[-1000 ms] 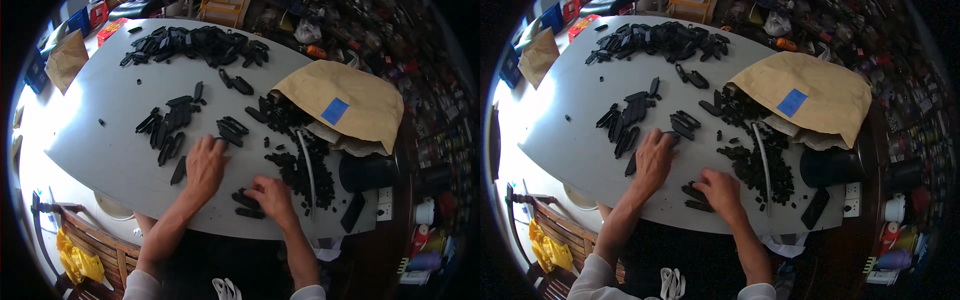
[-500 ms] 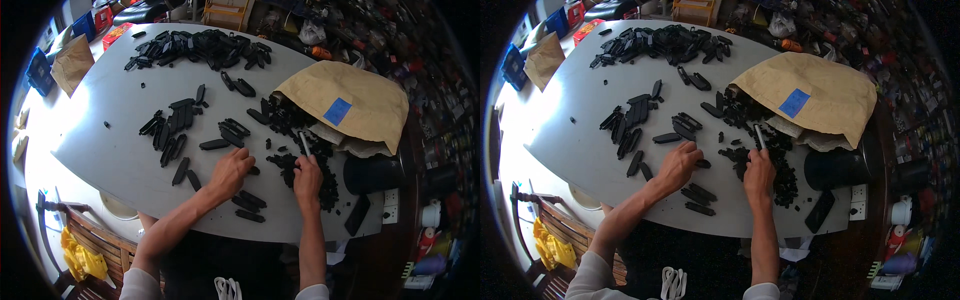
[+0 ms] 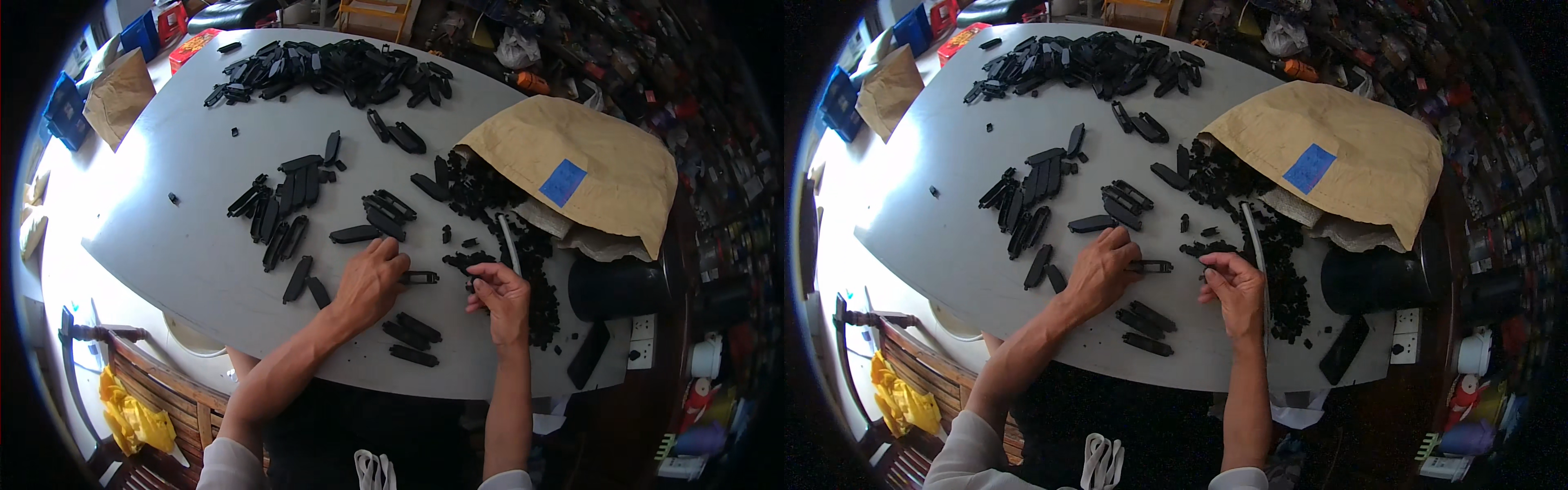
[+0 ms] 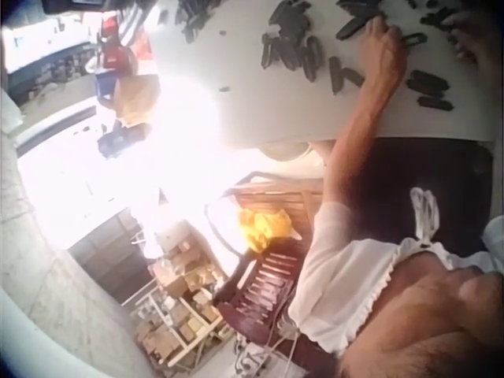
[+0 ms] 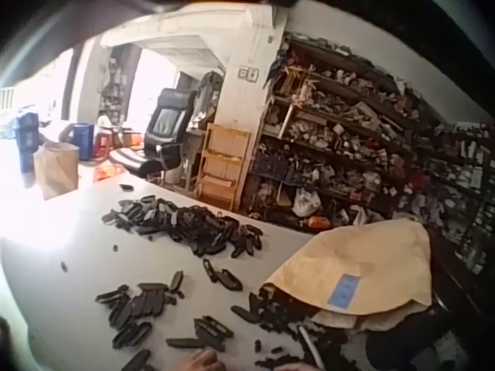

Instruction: Assembling small black plastic components by snapping them together on a table.

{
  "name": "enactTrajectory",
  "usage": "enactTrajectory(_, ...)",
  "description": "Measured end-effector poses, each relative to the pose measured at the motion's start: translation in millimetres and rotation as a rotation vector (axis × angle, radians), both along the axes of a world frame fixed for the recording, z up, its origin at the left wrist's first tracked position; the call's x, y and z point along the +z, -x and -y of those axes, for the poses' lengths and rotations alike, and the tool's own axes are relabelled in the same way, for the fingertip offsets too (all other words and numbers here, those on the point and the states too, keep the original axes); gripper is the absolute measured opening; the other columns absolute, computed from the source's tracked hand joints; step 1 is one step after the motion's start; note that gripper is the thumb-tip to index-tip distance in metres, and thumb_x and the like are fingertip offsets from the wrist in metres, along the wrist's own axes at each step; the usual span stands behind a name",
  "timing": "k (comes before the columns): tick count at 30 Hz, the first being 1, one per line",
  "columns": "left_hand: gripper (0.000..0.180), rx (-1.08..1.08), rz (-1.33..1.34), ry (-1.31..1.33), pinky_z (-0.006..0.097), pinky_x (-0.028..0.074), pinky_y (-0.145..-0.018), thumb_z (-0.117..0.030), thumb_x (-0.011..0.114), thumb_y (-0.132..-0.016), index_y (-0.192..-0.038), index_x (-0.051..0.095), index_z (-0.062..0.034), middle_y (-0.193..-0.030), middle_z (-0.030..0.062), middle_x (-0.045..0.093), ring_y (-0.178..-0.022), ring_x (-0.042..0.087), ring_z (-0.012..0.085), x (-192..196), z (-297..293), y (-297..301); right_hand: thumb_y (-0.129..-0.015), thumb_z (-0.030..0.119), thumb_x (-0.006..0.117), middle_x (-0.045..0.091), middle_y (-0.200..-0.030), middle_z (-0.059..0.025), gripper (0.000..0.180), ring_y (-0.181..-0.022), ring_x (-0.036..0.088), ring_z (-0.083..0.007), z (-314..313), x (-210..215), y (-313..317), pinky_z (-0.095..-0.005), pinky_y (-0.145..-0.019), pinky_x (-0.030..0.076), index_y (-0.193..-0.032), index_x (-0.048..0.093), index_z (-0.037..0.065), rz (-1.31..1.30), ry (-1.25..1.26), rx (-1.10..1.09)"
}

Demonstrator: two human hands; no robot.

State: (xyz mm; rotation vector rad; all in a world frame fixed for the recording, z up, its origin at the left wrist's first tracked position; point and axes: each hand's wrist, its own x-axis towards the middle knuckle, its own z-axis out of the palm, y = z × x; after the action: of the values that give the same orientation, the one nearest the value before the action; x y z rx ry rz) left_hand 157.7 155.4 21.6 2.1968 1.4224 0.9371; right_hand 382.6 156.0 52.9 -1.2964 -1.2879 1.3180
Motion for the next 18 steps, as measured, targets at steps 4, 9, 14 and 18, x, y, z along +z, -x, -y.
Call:
enactTrajectory(4,0.028,0.026,0.081,0.069,0.040,0.047,-0.067,-0.003,0.074,-0.064,-0.086,0.056,-0.0028,-0.085,0.0101,0.055,-0.081,0.058,0.0300,1.9,0.2,-0.1,-0.084,-0.002,0.062,0.064,-0.082,-0.0063,0.021,-0.067,0.063,-0.0120,2.2,0.3,4.6,-0.0266,-0.058,0.056,-0.105,0.062,-0.001,-0.176,0.051,0.026)
enactTrajectory(9,0.025,-0.021,0.463,0.568,0.030,0.048,-0.065,0.003,0.070,-0.071,-0.089,0.055,-0.0029,-0.083,0.0062,0.060,-0.075,0.061,0.0159,23.3,-7.2,1.4,-0.082,-0.002,0.064,0.065,-0.083,-0.0095,0.018,-0.065,0.064,-0.0138,6.7,-4.2,0.2,-0.0274,-0.056,0.057,-0.100,0.060,-0.002,-0.240,0.070,0.087)
enactTrajectory(14,0.027,-0.161,0.919,0.630,0.026,0.046,-0.067,0.004,0.071,-0.070,-0.091,0.056,-0.0028,-0.080,0.0039,0.061,-0.075,0.060,0.0118,8.8,-13.2,-3.3,-0.083,0.002,0.066,0.066,-0.080,-0.0112,0.015,-0.062,0.064,-0.0145,9.8,-2.7,7.4,-0.0265,-0.053,0.056,-0.096,0.058,-0.002,-0.191,0.049,0.113)
enactTrajectory(18,0.028,-0.158,0.506,0.523,0.029,0.046,-0.070,0.003,0.075,-0.064,-0.088,0.062,-0.0033,-0.085,0.0046,0.060,-0.080,0.059,0.0162,4.5,-9.3,0.1,-0.085,0.007,0.066,0.064,-0.075,-0.0085,0.014,-0.058,0.062,-0.0130,9.3,-5.6,8.6,-0.0245,-0.049,0.053,-0.094,0.059,-0.001,-0.144,0.054,0.096)
